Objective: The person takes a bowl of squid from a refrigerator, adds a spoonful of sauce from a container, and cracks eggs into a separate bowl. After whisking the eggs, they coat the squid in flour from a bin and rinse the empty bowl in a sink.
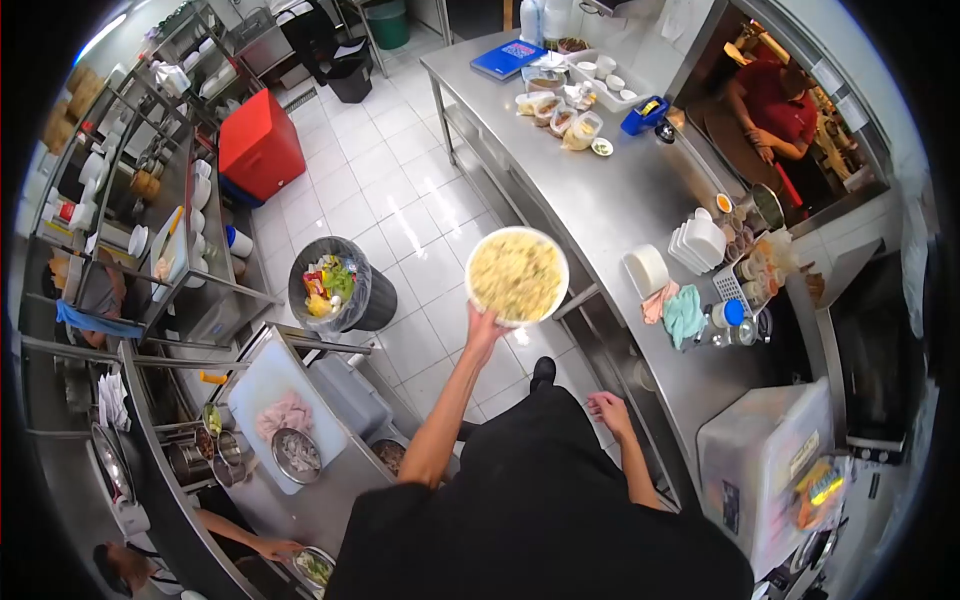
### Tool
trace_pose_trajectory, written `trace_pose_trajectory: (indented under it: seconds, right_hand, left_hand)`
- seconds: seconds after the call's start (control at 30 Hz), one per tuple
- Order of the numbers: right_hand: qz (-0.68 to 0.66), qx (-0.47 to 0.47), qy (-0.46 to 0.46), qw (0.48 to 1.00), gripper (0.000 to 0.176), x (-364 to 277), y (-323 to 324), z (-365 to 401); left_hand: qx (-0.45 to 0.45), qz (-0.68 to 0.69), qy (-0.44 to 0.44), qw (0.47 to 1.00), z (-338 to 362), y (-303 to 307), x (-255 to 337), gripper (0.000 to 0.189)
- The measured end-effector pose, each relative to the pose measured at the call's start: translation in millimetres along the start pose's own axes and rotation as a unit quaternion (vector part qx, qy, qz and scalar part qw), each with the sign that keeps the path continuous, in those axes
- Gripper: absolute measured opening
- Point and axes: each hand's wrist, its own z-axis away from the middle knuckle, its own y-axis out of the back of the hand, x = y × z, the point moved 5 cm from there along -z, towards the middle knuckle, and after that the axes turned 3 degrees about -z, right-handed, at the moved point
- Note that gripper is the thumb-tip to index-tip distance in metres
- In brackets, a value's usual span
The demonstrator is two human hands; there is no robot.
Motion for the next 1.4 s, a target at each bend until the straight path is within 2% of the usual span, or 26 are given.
trace_pose_trajectory:
  seconds: [0.13,0.27,0.37,0.43,0.47,0.5,0.53,0.6,0.63,0.67,0.7,0.73,0.8,0.83,0.87,0.9,0.97,1.03,1.1,1.13,1.17,1.2,1.23,1.27,1.37,1.4]
  right_hand:
    - [-0.032,0.065,-0.009,0.997,0.026,9,70,-5]
    - [-0.048,0.112,-0.005,0.993,0.026,2,113,-18]
    - [-0.043,0.088,-0.032,0.995,0.026,-21,113,-33]
    - [0.03,0.061,0.033,0.997,0.023,-25,110,-54]
    - [0.073,0.059,0.034,0.995,0.023,-27,114,-70]
    - [0.139,0.167,0.111,0.97,0.027,-49,123,-72]
    - [0.203,0.267,0.176,0.926,0.032,-75,128,-71]
    - [0.224,0.42,0.175,0.862,0.038,-122,141,-68]
    - [0.236,0.483,0.172,0.826,0.042,-141,141,-69]
    - [0.262,0.478,0.157,0.824,0.044,-152,137,-79]
    - [0.289,0.47,0.146,0.821,0.046,-166,136,-88]
    - [0.316,0.461,0.136,0.818,0.048,-173,137,-99]
    - [0.442,0.508,0.241,0.698,0.049,-96,180,-159]
    - [0.445,0.467,0.16,0.747,0.05,-87,192,-164]
    - [0.466,0.483,0.133,0.729,0.049,-60,207,-175]
    - [0.474,0.419,0.117,0.765,0.047,-96,184,-155]
    - [0.45,0.296,0.095,0.837,0.043,-157,124,-199]
    - [0.429,0.166,0.06,0.886,0.04,-218,37,-279]
    - [0.403,0.047,0.024,0.914,0.037,-274,-72,-356]
    - [0.397,-0.002,0.015,0.918,0.036,-302,-126,-389]
    - [0.392,-0.043,0.012,0.919,0.035,-328,-176,-418]
    - [0.391,-0.076,0.011,0.917,0.034,-356,-227,-436]
    - [0.391,-0.108,0.009,0.914,0.033,-378,-275,-461]
    - [0.397,-0.134,0.01,0.908,0.032,-400,-318,-485]
    - [0.418,-0.198,0.007,0.887,0.031,-456,-433,-561]
    - [0.43,-0.218,0.001,0.876,0.031,-472,-464,-587]
  left_hand:
    - [-0.045,-0.035,0.044,0.997,-133,-91,-45,0.042]
    - [-0.063,-0.052,0.096,0.992,-220,-156,-83,0.041]
    - [-0.075,-0.067,0.151,0.983,-263,-157,-127,0.066]
    - [-0.085,-0.13,0.142,0.978,-273,-156,-128,0.081]
    - [-0.075,-0.174,0.149,0.97,-271,-146,-123,0.078]
    - [-0.087,-0.276,0.149,0.946,-258,-151,-89,0.071]
    - [-0.151,-0.281,0.097,0.943,-251,-133,-75,0.06]
    - [-0.192,-0.363,0.103,0.906,-245,-50,-65,0.043]
    - [-0.154,-0.358,0.146,0.909,-234,-11,-53,0.04]
    - [-0.065,-0.313,0.194,0.928,-225,45,-55,0.037]
    - [-0.025,-0.342,0.228,0.911,-221,119,-67,0.034]
    - [0.041,-0.278,0.232,0.931,-198,176,-64,0.028]
    - [0.278,-0.336,0.288,0.853,-144,325,-75,0.023]
    - [0.333,-0.344,0.32,0.817,-109,371,-58,0.023]
    - [0.336,-0.346,0.365,0.796,-82,400,-43,0.022]
    - [0.29,-0.373,0.405,0.783,-55,423,-38,0.021]
    - [0.101,-0.501,0.404,0.759,-27,440,-28,0.02]
    - [-0.059,-0.619,0.26,0.739,-53,435,-16,0.019]
    - [-0.1,-0.646,0.122,0.747,-107,439,10,0.017]
    - [-0.077,-0.608,0.106,0.783,-141,448,23,0.017]
    - [0.02,-0.406,0.297,0.864,-191,466,27,0.013]
    - [0.196,-0.193,0.427,0.862,-234,480,39,0.012]
    - [0.173,-0.134,0.333,0.917,-291,486,65,0.012]
    - [0.095,-0.28,0.268,0.917,-352,507,94,0.01]
    - [0.188,-0.399,0.061,0.896,-470,513,260,0.028]
    - [0.203,-0.361,0.057,0.908,-491,519,306,0.031]
